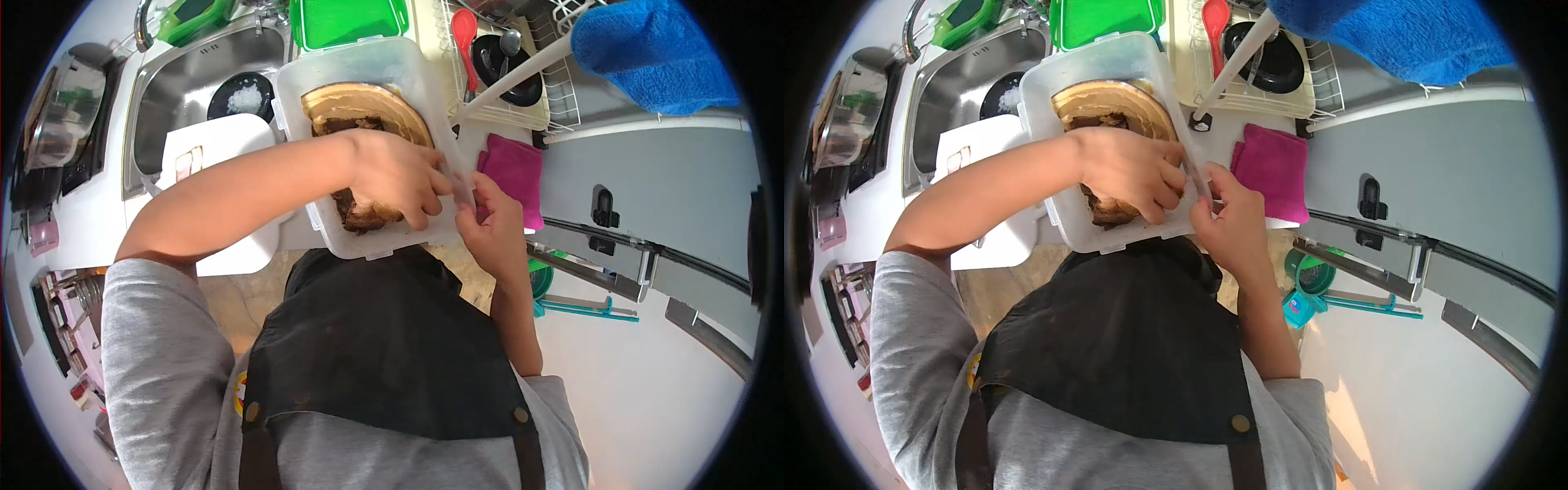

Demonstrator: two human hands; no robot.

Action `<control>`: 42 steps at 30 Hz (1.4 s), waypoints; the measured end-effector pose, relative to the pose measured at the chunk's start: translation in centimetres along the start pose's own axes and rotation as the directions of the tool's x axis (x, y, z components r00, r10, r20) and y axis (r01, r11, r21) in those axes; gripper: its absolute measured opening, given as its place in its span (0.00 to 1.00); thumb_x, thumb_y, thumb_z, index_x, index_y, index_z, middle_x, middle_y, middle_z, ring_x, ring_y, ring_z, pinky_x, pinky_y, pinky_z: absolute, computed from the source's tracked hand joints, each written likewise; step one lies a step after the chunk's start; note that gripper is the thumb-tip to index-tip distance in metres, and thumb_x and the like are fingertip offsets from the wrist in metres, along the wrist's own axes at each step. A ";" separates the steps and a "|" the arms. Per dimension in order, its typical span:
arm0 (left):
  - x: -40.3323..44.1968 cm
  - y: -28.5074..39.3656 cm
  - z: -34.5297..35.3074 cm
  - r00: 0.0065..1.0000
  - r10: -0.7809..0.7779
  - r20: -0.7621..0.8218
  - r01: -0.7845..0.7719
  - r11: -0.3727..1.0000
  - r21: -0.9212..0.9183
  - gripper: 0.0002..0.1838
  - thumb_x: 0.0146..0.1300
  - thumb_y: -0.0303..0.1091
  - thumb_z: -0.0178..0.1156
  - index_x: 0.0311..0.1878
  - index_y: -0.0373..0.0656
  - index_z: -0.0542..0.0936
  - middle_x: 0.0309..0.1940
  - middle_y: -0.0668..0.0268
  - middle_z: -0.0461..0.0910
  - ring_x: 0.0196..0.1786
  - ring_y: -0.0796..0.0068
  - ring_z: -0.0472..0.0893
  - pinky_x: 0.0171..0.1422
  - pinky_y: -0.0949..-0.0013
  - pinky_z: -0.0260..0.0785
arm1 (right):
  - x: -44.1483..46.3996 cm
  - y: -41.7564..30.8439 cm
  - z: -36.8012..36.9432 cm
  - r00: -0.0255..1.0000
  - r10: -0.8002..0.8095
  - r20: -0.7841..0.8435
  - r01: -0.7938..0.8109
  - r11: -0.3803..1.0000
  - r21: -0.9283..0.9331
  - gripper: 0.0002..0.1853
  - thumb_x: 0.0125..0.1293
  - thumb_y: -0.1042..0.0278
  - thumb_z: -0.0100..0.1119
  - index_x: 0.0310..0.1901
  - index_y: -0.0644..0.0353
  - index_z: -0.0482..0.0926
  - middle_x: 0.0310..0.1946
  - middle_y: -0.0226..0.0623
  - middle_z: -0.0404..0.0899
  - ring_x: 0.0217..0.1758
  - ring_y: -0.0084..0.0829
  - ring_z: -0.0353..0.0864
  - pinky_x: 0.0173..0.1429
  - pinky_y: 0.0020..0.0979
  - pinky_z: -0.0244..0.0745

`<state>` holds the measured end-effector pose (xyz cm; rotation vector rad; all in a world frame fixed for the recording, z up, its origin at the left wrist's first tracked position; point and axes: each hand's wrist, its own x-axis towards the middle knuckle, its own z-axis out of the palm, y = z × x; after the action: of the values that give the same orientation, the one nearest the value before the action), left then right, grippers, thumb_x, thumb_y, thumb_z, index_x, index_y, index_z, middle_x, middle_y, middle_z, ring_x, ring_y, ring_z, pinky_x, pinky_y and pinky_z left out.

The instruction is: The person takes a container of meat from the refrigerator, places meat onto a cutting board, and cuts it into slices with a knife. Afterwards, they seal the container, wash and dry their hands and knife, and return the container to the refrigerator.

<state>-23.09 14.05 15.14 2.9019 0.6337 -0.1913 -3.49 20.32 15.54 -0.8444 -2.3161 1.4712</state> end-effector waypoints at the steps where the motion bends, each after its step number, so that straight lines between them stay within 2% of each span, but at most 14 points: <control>1: -0.6 0.1 -0.3 0.996 -0.041 -0.085 0.041 0.999 -0.006 0.23 0.33 0.40 0.69 0.38 0.55 0.75 0.39 0.78 0.71 0.52 0.73 0.68 0.63 0.54 0.57 | 0.0 0.0 0.0 1.000 0.001 -0.006 -0.001 1.000 0.000 0.20 0.50 0.77 0.50 0.48 0.68 0.74 0.26 0.45 0.79 0.27 0.25 0.79 0.37 0.29 0.76; 6: -2.0 -0.2 -1.7 0.986 -0.058 -0.155 0.060 0.998 0.009 0.27 0.34 0.40 0.69 0.43 0.55 0.74 0.43 0.80 0.72 0.52 0.73 0.68 0.63 0.48 0.56 | -0.1 0.7 -0.1 1.000 0.015 -0.004 -0.015 1.000 0.016 0.18 0.50 0.76 0.50 0.46 0.67 0.74 0.23 0.43 0.77 0.26 0.24 0.77 0.33 0.26 0.73; 13: -4.2 -1.2 -4.2 0.922 -0.196 -0.334 0.149 0.976 -0.160 0.26 0.25 0.33 0.70 0.37 0.53 0.77 0.46 0.75 0.74 0.52 0.66 0.71 0.60 0.47 0.56 | 0.0 0.8 0.1 0.991 -0.102 -0.081 0.107 0.993 0.051 0.18 0.51 0.75 0.50 0.46 0.67 0.74 0.23 0.45 0.78 0.21 0.30 0.76 0.31 0.27 0.71; 16: -4.5 -1.8 -5.4 0.946 -0.186 -0.264 0.169 0.982 -0.084 0.26 0.30 0.37 0.71 0.40 0.58 0.78 0.45 0.73 0.72 0.56 0.68 0.68 0.61 0.48 0.59 | -0.1 0.0 -0.1 0.996 0.084 0.018 -0.084 0.996 -0.026 0.22 0.52 0.74 0.52 0.51 0.62 0.73 0.29 0.49 0.79 0.32 0.38 0.80 0.41 0.31 0.73; 18: -4.8 -2.2 -6.2 0.935 -0.182 -0.305 0.186 0.982 -0.017 0.26 0.29 0.39 0.71 0.39 0.59 0.78 0.43 0.73 0.71 0.55 0.69 0.69 0.59 0.52 0.60 | -0.2 0.2 0.3 0.987 -0.132 -0.090 0.093 0.934 -0.344 0.31 0.50 0.72 0.59 0.60 0.58 0.67 0.46 0.52 0.75 0.51 0.45 0.75 0.54 0.37 0.70; 21: -5.1 -2.5 -7.1 0.924 -0.241 -0.297 0.242 0.970 -0.034 0.22 0.28 0.40 0.68 0.35 0.59 0.79 0.41 0.69 0.72 0.52 0.66 0.71 0.61 0.46 0.58 | 0.8 -3.4 0.8 0.924 -0.377 -0.066 0.256 0.736 -0.627 0.44 0.46 0.64 0.68 0.66 0.58 0.58 0.61 0.52 0.60 0.60 0.51 0.63 0.60 0.43 0.64; 22: -5.1 -2.7 -7.0 0.923 -0.242 -0.299 0.243 0.969 -0.035 0.22 0.28 0.40 0.68 0.35 0.59 0.79 0.41 0.69 0.72 0.52 0.66 0.71 0.61 0.46 0.58 | 1.5 -3.3 0.8 0.924 -0.377 -0.064 0.256 0.736 -0.627 0.44 0.46 0.64 0.68 0.66 0.58 0.58 0.61 0.52 0.60 0.60 0.51 0.63 0.60 0.43 0.64; 24: -5.4 -3.0 -6.9 0.915 -0.231 -0.332 0.257 0.966 0.035 0.21 0.28 0.41 0.67 0.35 0.59 0.80 0.40 0.70 0.72 0.49 0.67 0.71 0.59 0.49 0.60 | 3.3 -3.2 0.8 0.927 -0.375 0.004 0.358 0.880 -0.313 0.58 0.40 0.51 0.74 0.70 0.57 0.46 0.66 0.50 0.51 0.66 0.51 0.55 0.60 0.45 0.64; 27: -5.8 -3.2 -6.7 0.910 -0.335 -0.243 0.346 0.938 0.006 0.19 0.31 0.41 0.67 0.35 0.60 0.80 0.39 0.72 0.72 0.47 0.69 0.72 0.56 0.55 0.61 | 4.1 -3.9 2.2 0.962 -0.242 -0.124 0.176 0.902 -0.393 0.59 0.34 0.40 0.73 0.68 0.53 0.53 0.56 0.47 0.60 0.58 0.50 0.65 0.55 0.46 0.68; 33: -5.6 -1.6 -2.0 0.809 -0.405 -0.427 0.430 0.902 -0.042 0.21 0.38 0.40 0.66 0.42 0.63 0.79 0.43 0.74 0.74 0.47 0.71 0.74 0.53 0.64 0.63 | 4.5 -3.4 3.0 0.966 -0.158 -0.205 0.017 0.829 -0.559 0.40 0.39 0.42 0.71 0.54 0.53 0.73 0.49 0.46 0.64 0.52 0.49 0.68 0.48 0.45 0.72; 37: -5.2 -0.5 -1.9 0.792 -0.497 -0.356 0.525 0.851 -0.020 0.21 0.42 0.40 0.64 0.45 0.64 0.78 0.47 0.75 0.74 0.50 0.71 0.74 0.54 0.64 0.62 | 4.9 -3.1 3.1 0.988 -0.108 -0.112 0.012 0.772 -0.636 0.32 0.43 0.46 0.70 0.49 0.53 0.76 0.48 0.46 0.64 0.51 0.49 0.69 0.48 0.45 0.72; 40: -5.7 -0.1 -3.2 0.660 -0.629 -0.410 0.661 0.746 -0.081 0.17 0.44 0.39 0.65 0.42 0.59 0.79 0.41 0.72 0.77 0.44 0.69 0.78 0.47 0.63 0.70 | 5.1 -3.2 3.0 0.996 -0.025 -0.085 -0.037 0.752 -0.658 0.26 0.47 0.51 0.67 0.46 0.56 0.77 0.48 0.46 0.65 0.50 0.50 0.69 0.49 0.45 0.72; 41: -5.2 0.9 -5.1 0.472 -0.879 -0.066 0.844 0.472 -0.255 0.20 0.44 0.44 0.67 0.42 0.50 0.79 0.42 0.65 0.78 0.45 0.64 0.79 0.47 0.61 0.71 | 5.1 -3.1 3.2 0.995 -0.027 -0.095 -0.042 0.760 -0.649 0.25 0.48 0.53 0.66 0.46 0.58 0.77 0.48 0.46 0.64 0.51 0.50 0.68 0.49 0.45 0.72; 42: -4.5 1.8 -6.2 0.210 -0.925 0.317 0.949 0.114 -0.295 0.25 0.43 0.48 0.69 0.42 0.41 0.79 0.43 0.58 0.79 0.46 0.59 0.79 0.48 0.60 0.72 | 5.1 -3.1 3.3 0.994 -0.029 -0.104 -0.045 0.768 -0.639 0.24 0.49 0.55 0.65 0.46 0.59 0.76 0.48 0.47 0.64 0.51 0.51 0.68 0.50 0.45 0.71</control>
<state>-25.87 11.79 22.21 1.5635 2.1344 -0.2157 -10.20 19.98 16.41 -1.0552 -2.7551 0.5690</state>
